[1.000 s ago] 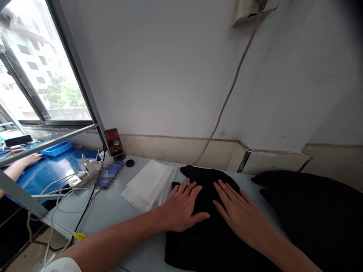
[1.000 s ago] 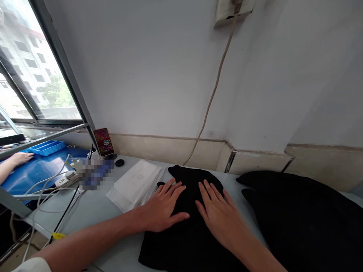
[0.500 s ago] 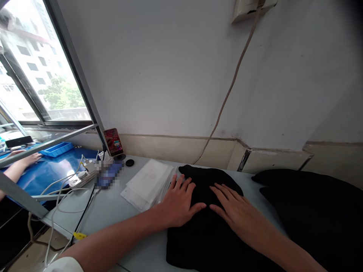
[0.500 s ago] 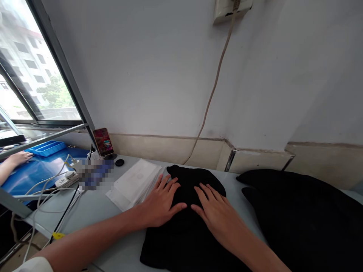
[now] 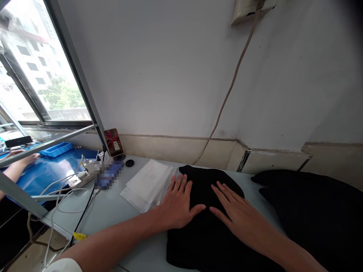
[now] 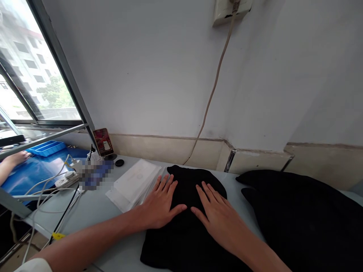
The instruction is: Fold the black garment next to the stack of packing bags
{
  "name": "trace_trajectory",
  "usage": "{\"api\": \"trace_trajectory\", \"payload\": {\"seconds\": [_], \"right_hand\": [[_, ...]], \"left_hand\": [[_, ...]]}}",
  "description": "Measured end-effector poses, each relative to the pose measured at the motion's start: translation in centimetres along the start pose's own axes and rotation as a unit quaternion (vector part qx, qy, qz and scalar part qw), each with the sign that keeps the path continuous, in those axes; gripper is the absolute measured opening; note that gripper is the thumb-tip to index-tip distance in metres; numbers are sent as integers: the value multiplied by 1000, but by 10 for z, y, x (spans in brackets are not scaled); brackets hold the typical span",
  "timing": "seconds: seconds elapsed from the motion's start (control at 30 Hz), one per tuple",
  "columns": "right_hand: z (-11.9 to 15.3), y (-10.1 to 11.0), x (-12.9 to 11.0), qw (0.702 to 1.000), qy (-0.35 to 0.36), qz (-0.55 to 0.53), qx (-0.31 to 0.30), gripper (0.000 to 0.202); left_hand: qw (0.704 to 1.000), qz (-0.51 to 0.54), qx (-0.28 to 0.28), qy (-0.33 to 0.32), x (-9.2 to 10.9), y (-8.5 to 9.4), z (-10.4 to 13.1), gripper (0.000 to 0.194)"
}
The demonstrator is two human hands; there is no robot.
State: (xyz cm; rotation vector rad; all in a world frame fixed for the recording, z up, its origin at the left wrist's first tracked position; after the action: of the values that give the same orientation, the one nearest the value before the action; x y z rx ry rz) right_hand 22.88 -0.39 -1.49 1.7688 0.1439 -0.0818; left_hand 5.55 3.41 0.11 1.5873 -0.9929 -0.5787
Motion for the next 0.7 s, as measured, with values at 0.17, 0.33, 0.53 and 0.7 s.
{"api": "trace_trajectory", "payload": {"seconds": [0.17,0.33,0.53,0.7], "right_hand": [[0,-4,5,1000,-19,18,-10,89],[-2,10,0,999,13,-20,39,76],[1,12,-7,998,32,-48,-7,62],[2,-2,-1,998,-9,-26,-58,80]], "left_hand": [[997,16,-5,-77,17,12,-4,69],[997,38,-14,-68,16,8,-3,55],[995,75,-34,-60,12,1,-2,65],[994,83,-48,-57,11,-1,-1,70]]}}
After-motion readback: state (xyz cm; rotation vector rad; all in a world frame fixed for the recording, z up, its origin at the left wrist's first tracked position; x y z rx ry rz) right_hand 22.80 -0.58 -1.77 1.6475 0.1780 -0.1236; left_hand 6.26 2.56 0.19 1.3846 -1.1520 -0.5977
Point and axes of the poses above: each hand's wrist, its own z-axis away from the middle knuckle, its own y-axis out of the back of the hand, x = y × z, the point moved 8 cm from there along -z, towards the middle knuckle, and after that the axes turned 11 degrees about -y, right-handed, at the moved point
